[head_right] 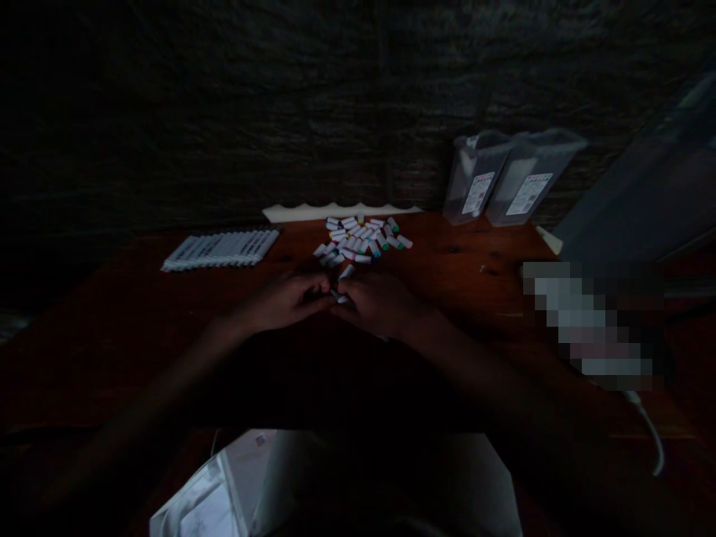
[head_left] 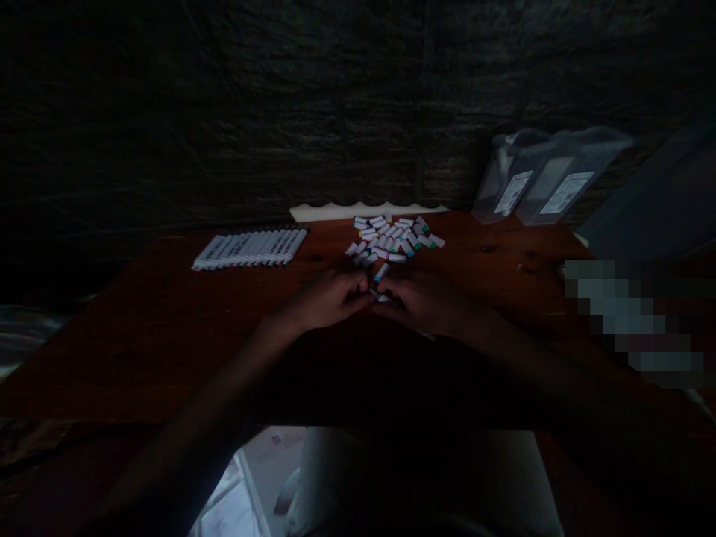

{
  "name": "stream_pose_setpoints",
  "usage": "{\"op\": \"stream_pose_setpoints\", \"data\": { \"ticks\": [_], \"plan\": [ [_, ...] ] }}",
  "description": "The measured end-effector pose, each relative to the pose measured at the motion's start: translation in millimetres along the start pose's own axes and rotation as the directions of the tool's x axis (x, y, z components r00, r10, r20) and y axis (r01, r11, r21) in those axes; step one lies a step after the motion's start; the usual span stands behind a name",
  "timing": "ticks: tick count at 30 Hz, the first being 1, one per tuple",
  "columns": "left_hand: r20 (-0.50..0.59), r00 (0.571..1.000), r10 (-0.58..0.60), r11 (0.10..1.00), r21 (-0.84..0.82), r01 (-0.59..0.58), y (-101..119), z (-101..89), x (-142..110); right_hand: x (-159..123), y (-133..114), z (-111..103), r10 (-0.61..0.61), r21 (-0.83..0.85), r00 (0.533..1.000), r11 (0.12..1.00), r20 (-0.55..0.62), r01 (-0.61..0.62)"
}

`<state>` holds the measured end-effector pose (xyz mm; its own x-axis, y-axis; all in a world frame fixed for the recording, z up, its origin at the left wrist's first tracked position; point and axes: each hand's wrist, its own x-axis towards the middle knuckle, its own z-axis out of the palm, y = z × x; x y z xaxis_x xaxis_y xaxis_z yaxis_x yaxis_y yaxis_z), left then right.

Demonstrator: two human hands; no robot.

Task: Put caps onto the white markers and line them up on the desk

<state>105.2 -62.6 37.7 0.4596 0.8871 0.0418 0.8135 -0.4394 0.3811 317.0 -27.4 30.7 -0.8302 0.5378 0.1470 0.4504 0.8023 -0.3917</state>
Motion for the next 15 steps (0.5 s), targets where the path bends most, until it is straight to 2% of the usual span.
{"op": "stream_pose_setpoints", "data": {
  "ticks": [15],
  "plan": [
    [-0.016,1.000,-0.007,1.000,-0.002,0.007,-1.6,0.9,-0.3,0.5,-1.0,-0.9,-0.006,0.023,1.000,1.000,-0.002,0.006]
  ]
}}
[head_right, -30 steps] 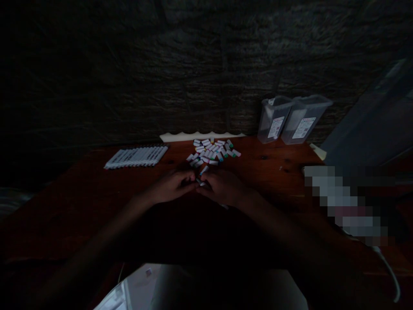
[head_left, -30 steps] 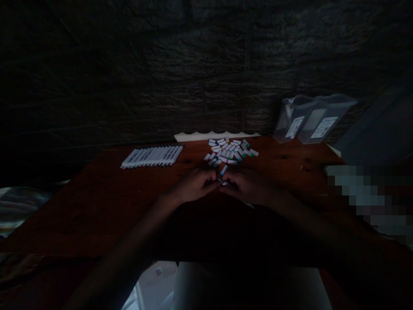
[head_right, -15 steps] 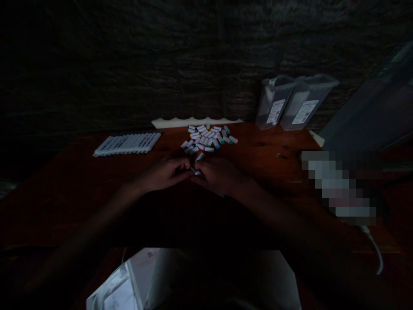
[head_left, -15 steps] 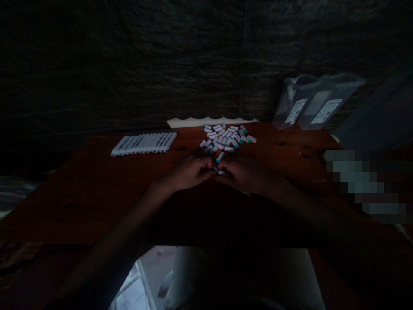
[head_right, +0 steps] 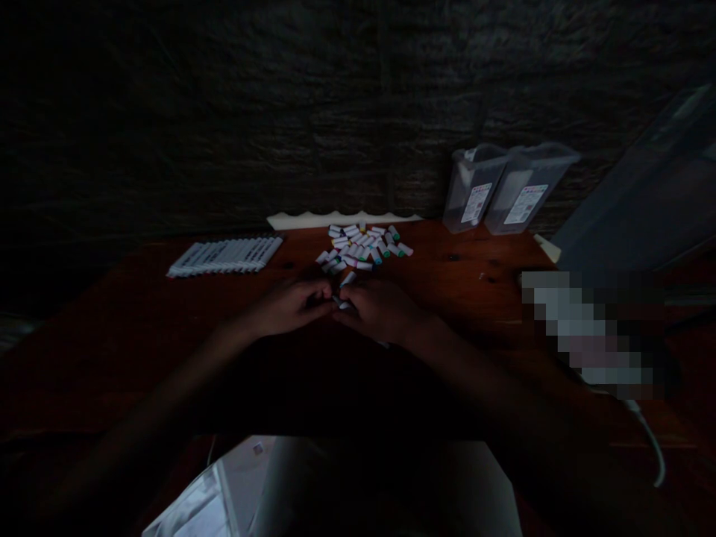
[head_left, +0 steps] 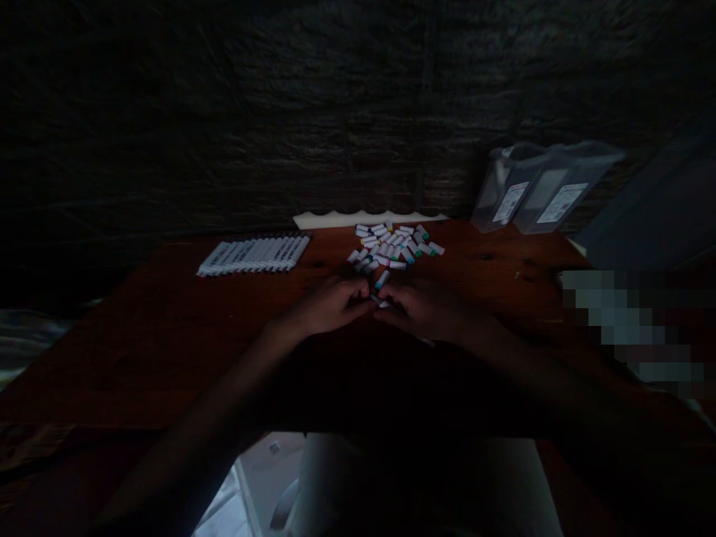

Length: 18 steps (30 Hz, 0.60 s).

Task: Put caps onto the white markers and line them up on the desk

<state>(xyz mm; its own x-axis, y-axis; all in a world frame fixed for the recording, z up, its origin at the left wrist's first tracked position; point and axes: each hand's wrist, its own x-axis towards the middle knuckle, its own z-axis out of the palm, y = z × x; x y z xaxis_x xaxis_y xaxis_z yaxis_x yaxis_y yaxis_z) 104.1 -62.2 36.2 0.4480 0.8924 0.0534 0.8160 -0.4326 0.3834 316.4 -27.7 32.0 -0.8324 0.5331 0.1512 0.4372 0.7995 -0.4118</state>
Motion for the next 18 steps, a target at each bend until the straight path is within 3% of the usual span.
{"op": "stream_pose_setpoints", "data": {
  "ticks": [18],
  "plan": [
    [-0.005,1.000,-0.003,1.000,-0.024,0.003,1.4,-0.5,0.9,0.1,0.6,-0.2,-0.014,0.007,1.000,1.000,-0.017,0.014]
  ]
}}
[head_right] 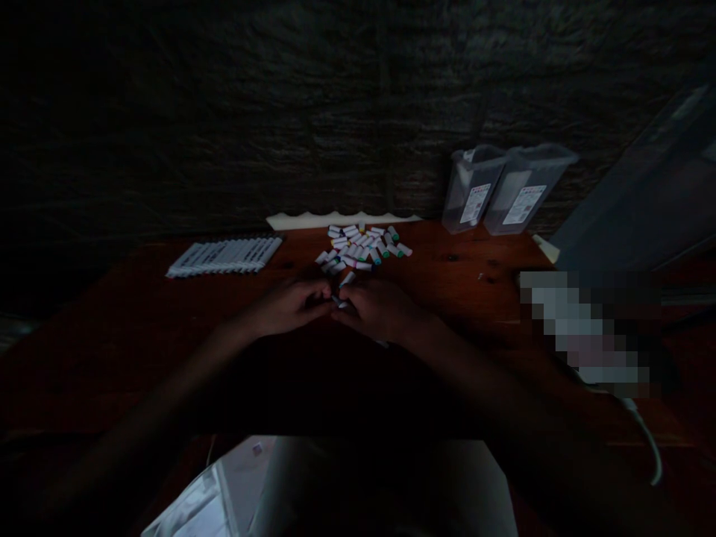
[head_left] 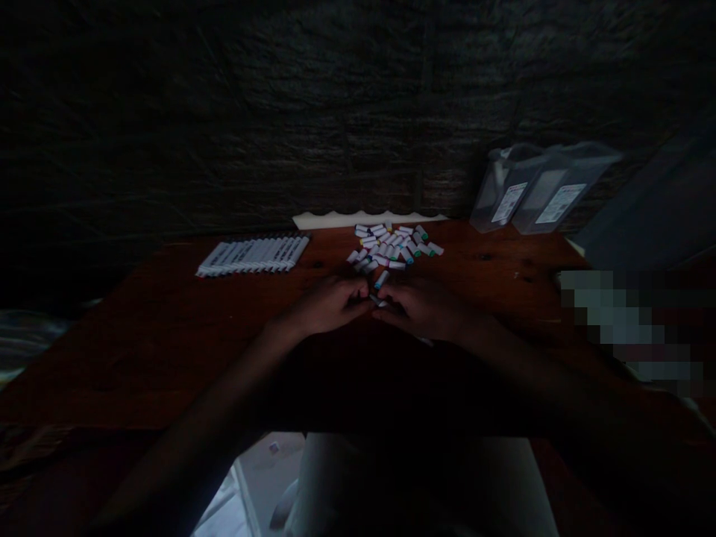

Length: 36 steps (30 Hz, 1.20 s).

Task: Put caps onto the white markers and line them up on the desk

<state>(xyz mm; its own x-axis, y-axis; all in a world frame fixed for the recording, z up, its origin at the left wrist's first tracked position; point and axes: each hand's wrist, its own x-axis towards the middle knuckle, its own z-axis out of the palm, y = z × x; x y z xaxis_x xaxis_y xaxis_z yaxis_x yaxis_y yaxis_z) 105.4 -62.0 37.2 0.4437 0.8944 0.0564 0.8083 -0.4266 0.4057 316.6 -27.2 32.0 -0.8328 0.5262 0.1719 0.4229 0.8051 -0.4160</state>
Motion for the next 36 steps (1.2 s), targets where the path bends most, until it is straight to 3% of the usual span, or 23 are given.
{"op": "stream_pose_setpoints", "data": {
  "ticks": [36],
  "plan": [
    [0.011,1.000,-0.002,1.000,0.015,0.002,-1.9,0.9,-0.6,1.0,-0.9,-1.4,0.016,0.025,1.000,1.000,0.008,-0.017]
  ]
}}
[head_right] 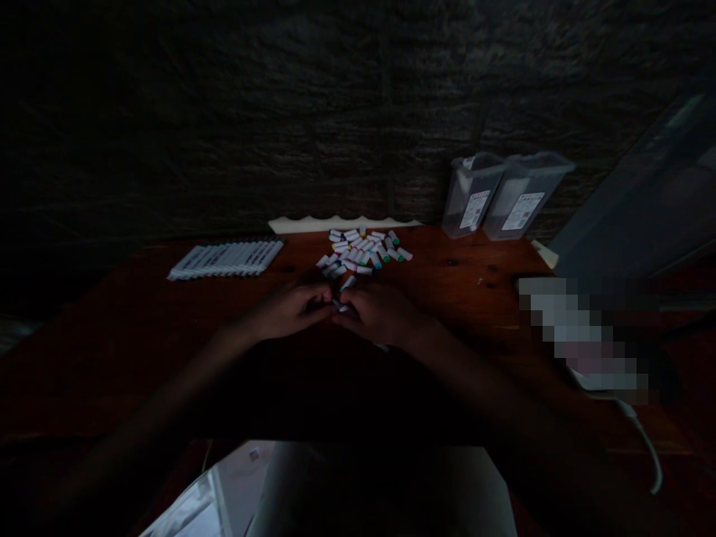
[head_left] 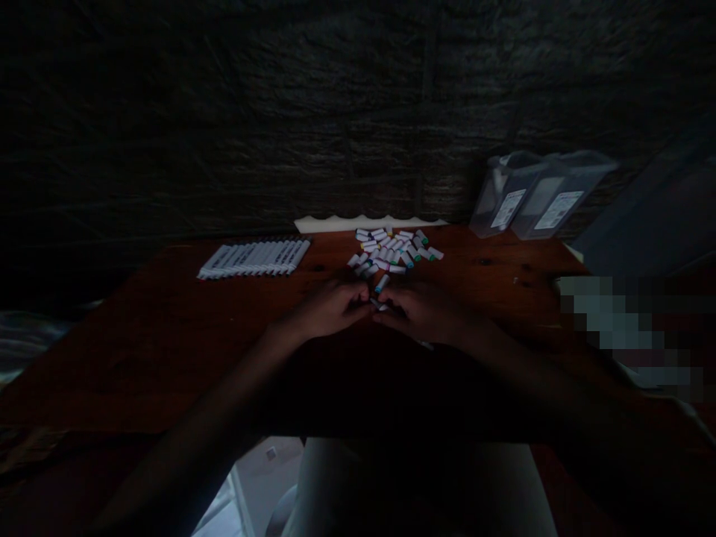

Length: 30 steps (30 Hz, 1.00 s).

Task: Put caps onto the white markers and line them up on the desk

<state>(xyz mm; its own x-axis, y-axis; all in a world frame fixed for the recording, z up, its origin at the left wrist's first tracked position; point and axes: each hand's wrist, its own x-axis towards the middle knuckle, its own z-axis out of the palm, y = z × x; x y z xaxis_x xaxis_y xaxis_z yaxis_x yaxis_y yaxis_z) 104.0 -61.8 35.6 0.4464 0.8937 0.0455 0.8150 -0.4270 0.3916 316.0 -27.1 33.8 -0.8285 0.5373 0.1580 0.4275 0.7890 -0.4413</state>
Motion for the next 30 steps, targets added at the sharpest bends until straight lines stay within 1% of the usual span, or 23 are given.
{"op": "stream_pose_setpoints", "data": {
  "ticks": [5,10,16,30],
  "plan": [
    [-0.012,1.000,0.008,1.000,0.001,-0.008,1.4,-0.3,0.1,-0.1,-0.9,-1.5,-0.002,-0.004,1.000,1.000,0.016,0.002],
    [-0.008,1.000,-0.002,1.000,0.006,0.002,1.8,-0.5,0.2,0.1,1.7,1.1,-0.014,-0.010,1.000,1.000,-0.017,0.014],
    [-0.021,1.000,0.017,1.000,0.005,-0.017,1.4,-0.6,0.5,-0.3,5.4,4.1,-0.021,0.000,0.999,1.000,-0.024,0.021],
    [0.004,1.000,-0.003,1.000,0.019,0.003,-0.6,-0.3,0.6,-1.3,2.5,0.3,-0.018,-0.023,1.000,1.000,0.005,0.018]
  ]
}}
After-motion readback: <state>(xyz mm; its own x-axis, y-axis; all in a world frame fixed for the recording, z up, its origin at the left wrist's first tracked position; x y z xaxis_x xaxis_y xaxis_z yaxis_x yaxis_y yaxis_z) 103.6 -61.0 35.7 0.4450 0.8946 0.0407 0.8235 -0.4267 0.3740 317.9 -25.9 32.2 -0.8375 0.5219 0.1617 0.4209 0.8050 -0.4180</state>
